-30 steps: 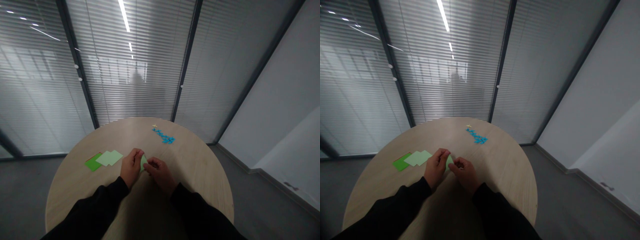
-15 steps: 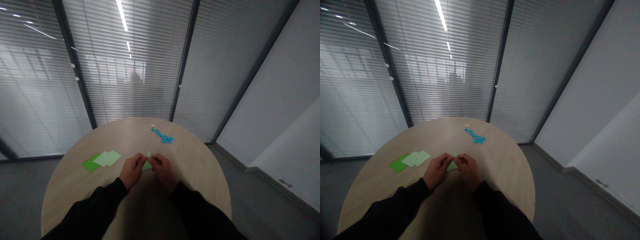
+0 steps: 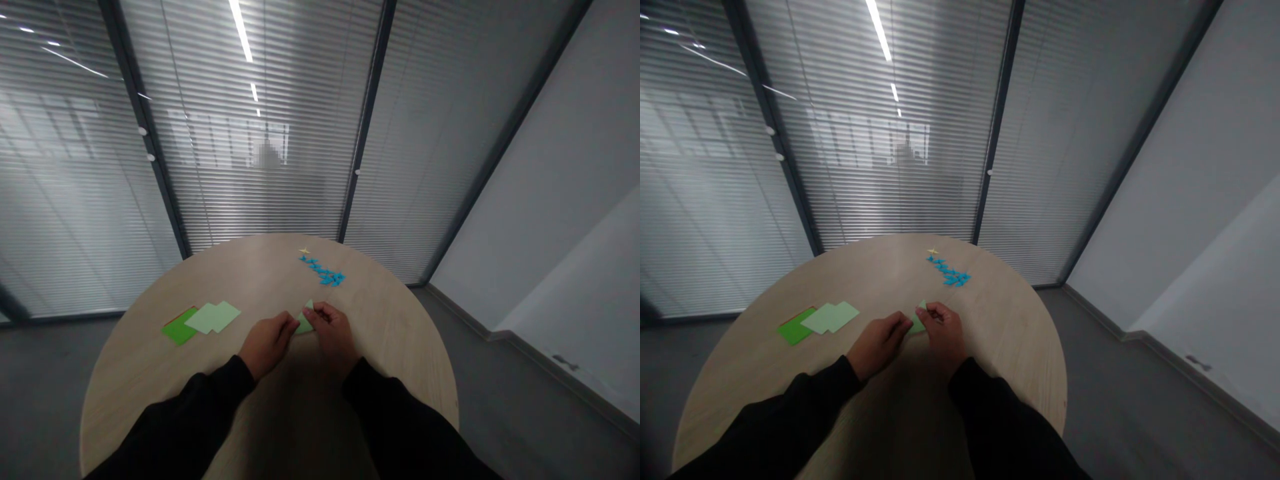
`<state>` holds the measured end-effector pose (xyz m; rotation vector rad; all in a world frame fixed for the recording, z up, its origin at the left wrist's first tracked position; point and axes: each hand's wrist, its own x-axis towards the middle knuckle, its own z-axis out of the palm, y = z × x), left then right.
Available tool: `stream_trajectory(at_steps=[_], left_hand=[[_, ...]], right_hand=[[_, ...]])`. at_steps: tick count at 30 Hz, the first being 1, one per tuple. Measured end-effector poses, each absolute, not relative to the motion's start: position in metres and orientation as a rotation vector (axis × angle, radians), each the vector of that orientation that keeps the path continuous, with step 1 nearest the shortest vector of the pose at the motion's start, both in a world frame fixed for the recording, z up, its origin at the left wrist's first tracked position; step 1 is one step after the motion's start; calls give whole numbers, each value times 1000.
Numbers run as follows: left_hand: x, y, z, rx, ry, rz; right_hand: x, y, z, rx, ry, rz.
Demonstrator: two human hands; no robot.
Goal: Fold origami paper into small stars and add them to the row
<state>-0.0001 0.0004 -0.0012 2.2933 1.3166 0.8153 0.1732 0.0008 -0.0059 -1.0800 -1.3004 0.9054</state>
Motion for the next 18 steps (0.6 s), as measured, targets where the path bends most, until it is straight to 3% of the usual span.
stream_trajectory(at_steps=[13,18], left_hand=[[-1,1,-2,2308,1428,736],[-4,2,-2,2130,1390,921]], right_hand=[[189,10,3,-1071,-1035,828],[185,5,3,-1101,-1380,1036]])
